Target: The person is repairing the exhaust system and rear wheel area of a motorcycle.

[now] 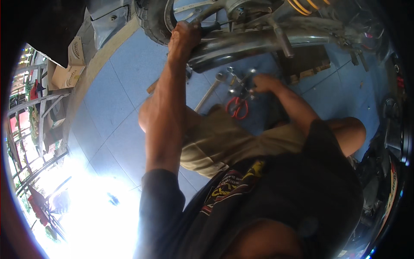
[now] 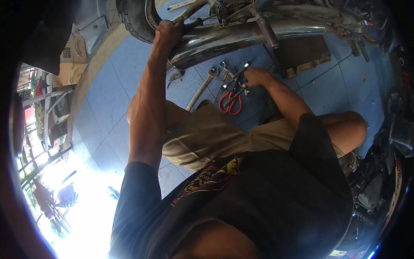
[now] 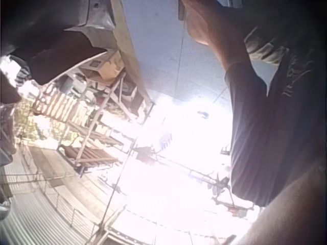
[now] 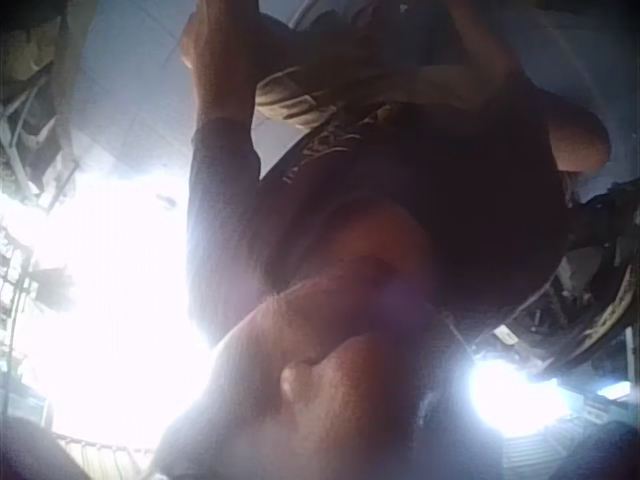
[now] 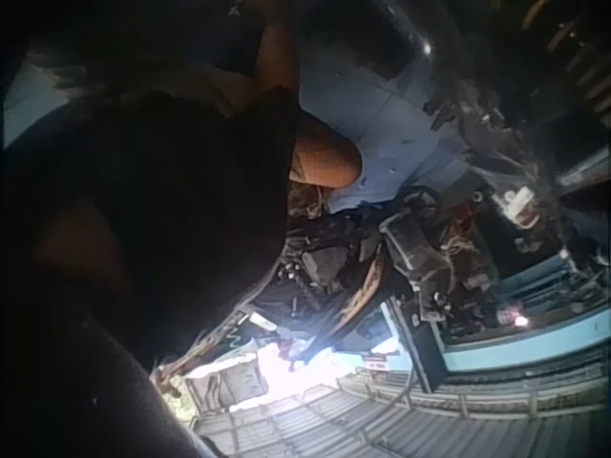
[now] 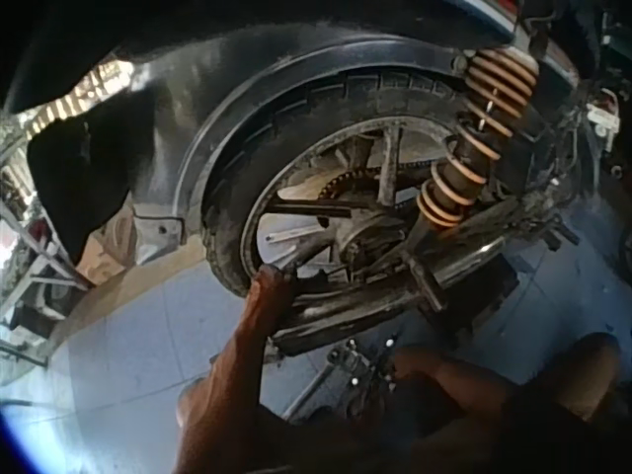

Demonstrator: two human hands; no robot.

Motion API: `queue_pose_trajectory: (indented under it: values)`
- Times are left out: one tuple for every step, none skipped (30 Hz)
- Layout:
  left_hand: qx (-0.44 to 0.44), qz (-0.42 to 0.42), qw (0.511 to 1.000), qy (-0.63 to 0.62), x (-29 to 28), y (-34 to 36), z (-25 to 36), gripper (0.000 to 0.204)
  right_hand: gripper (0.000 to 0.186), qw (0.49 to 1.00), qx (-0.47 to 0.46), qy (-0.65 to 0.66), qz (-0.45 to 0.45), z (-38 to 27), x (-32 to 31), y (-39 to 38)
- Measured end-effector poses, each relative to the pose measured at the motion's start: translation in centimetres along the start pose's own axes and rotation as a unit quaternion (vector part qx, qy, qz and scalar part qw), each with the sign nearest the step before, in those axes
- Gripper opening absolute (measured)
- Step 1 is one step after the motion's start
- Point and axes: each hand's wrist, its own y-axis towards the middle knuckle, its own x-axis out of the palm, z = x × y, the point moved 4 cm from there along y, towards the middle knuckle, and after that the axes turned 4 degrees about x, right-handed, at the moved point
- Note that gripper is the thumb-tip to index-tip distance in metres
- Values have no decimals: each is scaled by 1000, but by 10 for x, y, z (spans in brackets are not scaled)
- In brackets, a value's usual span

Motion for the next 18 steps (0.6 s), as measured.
queue_pose_trajectory:
  values:
    - [1, -1, 1000, -2, 1, -1, 5, 60, 43, 1000, -14, -16, 15, 1, 5, 10]
    - [-7, -7, 1000, -7, -2, -5, 6, 60, 40, 999, -32, -32, 29, -9, 5, 16]
    - [-15, -12, 1000, -13, -5, -8, 7, 60, 38, 992, -32, -16, 119, -22, -1, 26]
    - [-19, -7, 1000, -12, -9, -8, 2, 60, 35, 977, -35, 0, 210, -46, -12, 36]
    - [-18, -15, 1000, -20, -7, -5, -2, 60, 34, 971, -17, 40, 234, -64, -17, 49]
    - [-17, -24, 999, -28, -4, -3, -6, 60, 32, 963, 1, 79, 257, -77, -19, 60]
    - [-19, -19, 999, -30, -1, -3, -6, 60, 32, 964, -3, 75, 257, -83, -17, 72]
    - [-17, -8, 999, -30, 0, -4, -2, 59, 33, 971, 10, 60, 232, -86, -13, 84]
    - [-16, 5, 999, -31, 0, -4, 2, 58, 34, 977, 23, 43, 207, -87, -9, 94]
    - [-19, 13, 999, -35, -4, -5, -2, 58, 34, 977, 17, 35, 208, -91, -7, 103]
    - [-21, 3, 999, -30, -4, -6, -1, 56, 33, 982, 15, 33, 183, -87, -8, 110]
    - [-21, -7, 999, -29, -4, -5, 1, 54, 32, 987, 16, 29, 158, -82, -10, 116]
    - [-24, -16, 999, -30, -1, -2, 0, 53, 32, 987, 19, 11, 162, -77, -11, 118]
    - [-16, -10, 999, -49, -1, 1, 9, 53, 33, 986, 6, -15, 165, -69, -9, 117]
    - [-20, -49, 998, -41, 3, -2, 13, 52, 33, 986, -7, -38, 164, -64, -7, 112]
    - [-28, -87, 995, -30, 7, -6, 13, 53, 32, 981, -17, -14, 195, -69, -11, 102]
    - [-47, -88, 995, -20, 5, -9, 15, 54, 32, 974, -30, 11, 223, -76, -14, 86]
    - [-63, -77, 995, -27, 0, -15, 2, 54, 32, 973, -65, 102, 194, -103, -23, 63]
